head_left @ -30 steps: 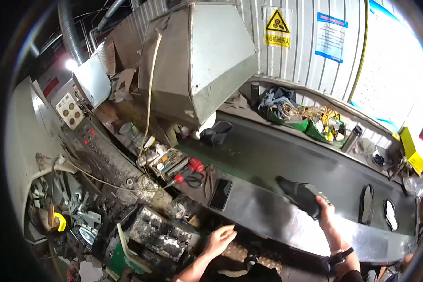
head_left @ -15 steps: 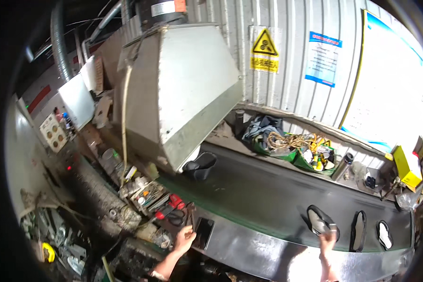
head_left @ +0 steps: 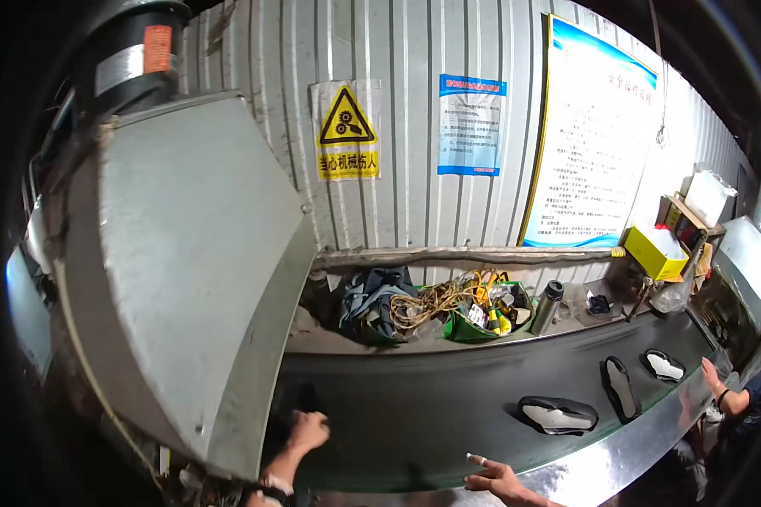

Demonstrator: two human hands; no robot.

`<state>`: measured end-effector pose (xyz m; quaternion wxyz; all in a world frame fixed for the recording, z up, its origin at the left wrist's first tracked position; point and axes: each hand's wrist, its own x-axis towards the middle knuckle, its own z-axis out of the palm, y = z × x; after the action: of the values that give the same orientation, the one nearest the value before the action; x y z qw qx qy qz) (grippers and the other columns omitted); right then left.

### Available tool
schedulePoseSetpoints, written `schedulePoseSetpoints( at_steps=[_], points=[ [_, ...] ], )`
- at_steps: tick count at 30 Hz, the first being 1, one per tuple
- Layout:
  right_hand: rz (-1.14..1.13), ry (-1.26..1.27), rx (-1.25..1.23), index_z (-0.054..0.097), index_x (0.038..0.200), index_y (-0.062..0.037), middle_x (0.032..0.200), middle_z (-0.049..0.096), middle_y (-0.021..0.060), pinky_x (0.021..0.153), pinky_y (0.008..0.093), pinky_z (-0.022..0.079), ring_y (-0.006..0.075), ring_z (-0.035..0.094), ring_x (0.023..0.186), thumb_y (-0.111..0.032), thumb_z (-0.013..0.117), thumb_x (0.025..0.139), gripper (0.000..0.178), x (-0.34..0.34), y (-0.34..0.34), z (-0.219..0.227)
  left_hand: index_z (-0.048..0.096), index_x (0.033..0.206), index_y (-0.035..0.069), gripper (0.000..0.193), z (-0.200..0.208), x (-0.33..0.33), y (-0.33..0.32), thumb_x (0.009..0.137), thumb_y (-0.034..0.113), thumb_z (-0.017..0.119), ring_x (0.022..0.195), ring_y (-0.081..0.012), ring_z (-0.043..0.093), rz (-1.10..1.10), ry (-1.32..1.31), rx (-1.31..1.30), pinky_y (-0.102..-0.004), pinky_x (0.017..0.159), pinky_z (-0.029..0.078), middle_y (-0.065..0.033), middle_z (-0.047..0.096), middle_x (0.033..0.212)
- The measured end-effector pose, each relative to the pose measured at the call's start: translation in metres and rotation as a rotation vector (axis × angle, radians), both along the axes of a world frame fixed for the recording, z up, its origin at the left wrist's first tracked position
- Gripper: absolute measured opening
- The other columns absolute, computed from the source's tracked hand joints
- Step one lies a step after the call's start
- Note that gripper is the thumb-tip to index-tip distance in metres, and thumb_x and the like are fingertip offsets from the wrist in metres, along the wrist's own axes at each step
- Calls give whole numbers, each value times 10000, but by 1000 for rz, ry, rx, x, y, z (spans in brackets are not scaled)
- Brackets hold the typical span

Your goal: Position shoe uppers on lasts and operate a lasting machine.

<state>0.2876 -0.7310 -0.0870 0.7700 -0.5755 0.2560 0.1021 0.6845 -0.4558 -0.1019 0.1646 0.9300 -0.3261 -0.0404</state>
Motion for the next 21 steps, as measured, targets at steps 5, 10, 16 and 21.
schedulePoseSetpoints(
  at_steps=[5,10,16,21],
  points=[
    [-449,75,420,96,1665,-388,1417,534,162,991,632,506,327,564,1270,-186,683,1009,903,36,36,-21,768,1075,2,318,-20,28,-10,876,250,772,955,-319,746,-39,441,-664,-408,886,568,-179,773,1015],
    [-490,139,485,165,1657,-313,1193,653,86,984,656,507,273,628,1158,-143,687,994,861,33,34,-33,581,1337,-31,538,-101,96,81,871,183,746,1140,-455,633,635,-234,-144,-504,997,493,-256,656,1260],
    [-653,233,616,401,1525,-77,1407,596,153,1112,562,476,308,589,1306,-80,713,978,630,-9,13,-26,421,1481,-26,865,-170,85,136,763,204,845,1341,-469,473,790,29,-333,-516,1150,366,-281,511,1442],
    [-603,94,670,373,1536,-173,1461,531,71,1116,714,386,319,533,1352,-114,658,1016,596,-52,0,-21,349,1540,-31,1065,-140,48,104,669,191,920,1414,-460,432,841,86,-308,-500,1210,338,-300,459,1506]
  ],
)
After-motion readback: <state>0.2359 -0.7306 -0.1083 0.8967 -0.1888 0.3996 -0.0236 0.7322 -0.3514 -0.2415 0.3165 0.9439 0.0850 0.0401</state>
